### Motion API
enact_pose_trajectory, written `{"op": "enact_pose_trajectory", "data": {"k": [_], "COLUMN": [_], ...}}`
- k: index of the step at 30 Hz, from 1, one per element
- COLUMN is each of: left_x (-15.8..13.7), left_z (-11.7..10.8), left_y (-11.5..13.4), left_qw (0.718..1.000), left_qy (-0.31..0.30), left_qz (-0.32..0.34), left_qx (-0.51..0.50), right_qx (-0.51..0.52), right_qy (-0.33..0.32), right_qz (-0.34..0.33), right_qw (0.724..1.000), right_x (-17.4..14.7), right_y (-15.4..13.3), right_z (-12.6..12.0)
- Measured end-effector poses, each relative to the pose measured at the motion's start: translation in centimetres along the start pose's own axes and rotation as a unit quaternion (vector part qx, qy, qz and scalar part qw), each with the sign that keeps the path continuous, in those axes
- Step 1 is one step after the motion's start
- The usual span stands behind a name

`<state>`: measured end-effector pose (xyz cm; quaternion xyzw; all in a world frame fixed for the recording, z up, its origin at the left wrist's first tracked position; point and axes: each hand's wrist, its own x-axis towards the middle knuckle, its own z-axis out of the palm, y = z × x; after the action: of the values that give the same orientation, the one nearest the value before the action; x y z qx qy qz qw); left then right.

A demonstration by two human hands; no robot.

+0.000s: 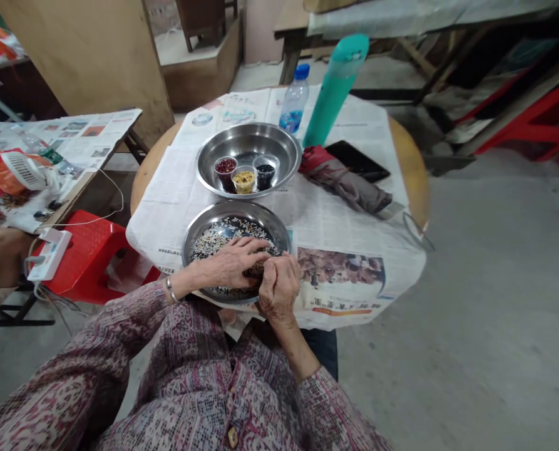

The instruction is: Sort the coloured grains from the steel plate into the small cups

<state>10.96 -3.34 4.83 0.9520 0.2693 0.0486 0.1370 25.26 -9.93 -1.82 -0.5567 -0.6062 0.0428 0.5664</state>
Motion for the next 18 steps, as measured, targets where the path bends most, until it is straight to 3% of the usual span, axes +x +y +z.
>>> {"op": "enact_pose_trajectory", "data": {"k": [4, 7, 14, 18], "left_x": [1.1, -0.4, -6.3, -7.0], "left_z": [0.6, -0.6, -2.6, -2.3], "left_y": [-0.1, -1.0, -3.2, -2.8], "left_qw": [0.998, 0.997, 0.991, 0.985], "left_qy": [-0.047, -0.062, 0.036, 0.063], "left_qz": [0.021, -0.009, -0.123, -0.155], "left_qx": [0.028, 0.046, 0.037, 0.033], "right_qx": [-0.005, -0.012, -0.017, -0.023], "right_qy": [-0.004, -0.005, -0.010, -0.009], "right_qz": [0.000, -0.002, 0.005, 0.003], "right_qw": [1.000, 1.000, 1.000, 1.000], "right_x": [0.1, 0.1, 0.0, -0.1], "right_y": [0.0, 0.1, 0.4, 0.5], "right_z": [0.0, 0.0, 0.1, 0.2]}}
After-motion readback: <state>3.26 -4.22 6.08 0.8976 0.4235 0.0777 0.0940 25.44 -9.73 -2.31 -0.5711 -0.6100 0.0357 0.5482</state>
